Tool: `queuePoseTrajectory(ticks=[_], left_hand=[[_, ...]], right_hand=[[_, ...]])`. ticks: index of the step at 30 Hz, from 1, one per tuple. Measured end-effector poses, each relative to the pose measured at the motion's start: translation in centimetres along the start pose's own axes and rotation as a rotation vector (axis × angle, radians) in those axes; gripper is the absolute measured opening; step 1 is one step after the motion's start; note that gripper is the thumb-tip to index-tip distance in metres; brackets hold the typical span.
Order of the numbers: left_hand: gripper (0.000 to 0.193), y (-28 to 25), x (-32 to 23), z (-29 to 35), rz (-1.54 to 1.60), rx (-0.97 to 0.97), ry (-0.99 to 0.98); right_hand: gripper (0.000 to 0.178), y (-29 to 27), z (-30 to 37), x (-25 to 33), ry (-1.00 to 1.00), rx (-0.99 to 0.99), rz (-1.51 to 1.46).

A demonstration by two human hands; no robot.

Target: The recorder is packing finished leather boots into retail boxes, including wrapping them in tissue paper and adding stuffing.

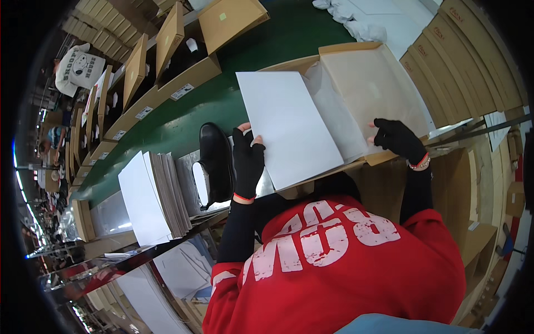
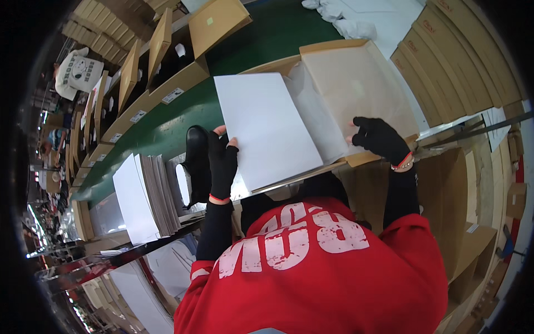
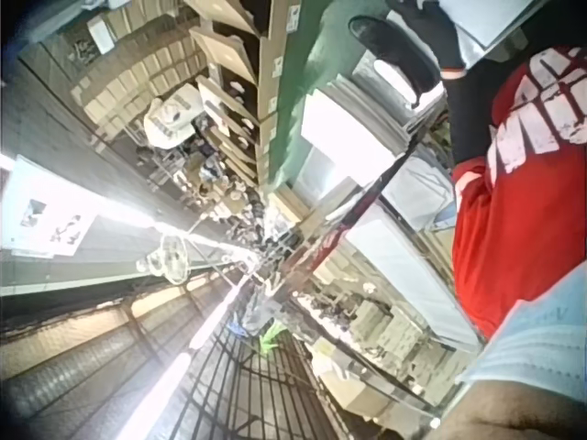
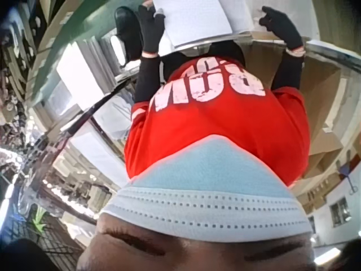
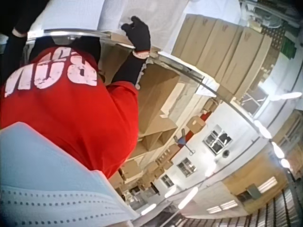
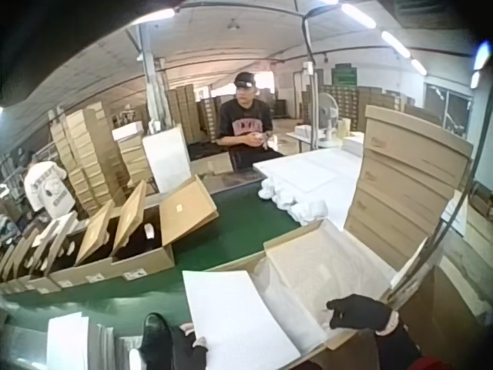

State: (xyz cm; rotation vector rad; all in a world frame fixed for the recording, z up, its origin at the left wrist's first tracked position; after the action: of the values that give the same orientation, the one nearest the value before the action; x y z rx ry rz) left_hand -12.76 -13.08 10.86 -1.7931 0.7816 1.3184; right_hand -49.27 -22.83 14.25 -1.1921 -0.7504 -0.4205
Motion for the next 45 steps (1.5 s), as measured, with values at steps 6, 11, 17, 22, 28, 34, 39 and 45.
queuePoseTrajectory(ticks=[6,11,17,22,28,34,39,45], left_hand=[[0.047,5.0,1.4,-0.2,-0.071,0.039,0.094],[0.073,6.5,2.2,1.0,-0.357,0.122,0.111],[0.081,6.9,2.9,1.1,-0.26,0.062,0.194],[0.096,7.1,2.1,1.4,-0.266,0.171,0.143],[0.087,-5.3,-2.0,-2.1,-1.008,0.136,0.602],[0.08,-14.0,2.8,-3.4,-1.608,0.409,0.288],[0.061,-13.7,3.6,-6.5,-1.57,0.645,0.151],[0.071,-19.9,-0.6,-8.6,-0.703,0.578,-0.204]], right_hand=[[0.041,0.8,-1.6,5.4,-0.292,-0.206,-0.03],[0.042,0.7,-1.2,5.2,-0.277,-0.214,-0.138],[0.04,-0.9,-1.4,0.2,-0.208,-0.408,-0.143],[0.05,-1.2,-2.6,-3.2,-0.234,-0.63,0.154],[0.055,-3.6,-1.8,-9.0,-0.119,-0.835,0.242],[0.078,-3.2,-3.3,-14.4,0.264,-0.753,0.369],[0.07,-1.8,-5.1,-16.8,0.461,-0.529,0.033],[0.061,-2.3,-4.7,-17.6,0.281,-0.656,0.182]])
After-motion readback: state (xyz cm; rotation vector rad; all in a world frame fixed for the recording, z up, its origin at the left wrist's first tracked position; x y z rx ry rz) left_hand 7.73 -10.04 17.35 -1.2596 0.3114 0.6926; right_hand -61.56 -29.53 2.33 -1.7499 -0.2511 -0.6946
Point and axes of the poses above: each hand's wrist, its own z-axis away from the middle knuckle, its own y-axis out of the palm, x = y × z, the point moved 3 cm from there along -z, towards the middle knuckle, and after that the axes turned 10 degrees about -x, right-handed, at the moved point
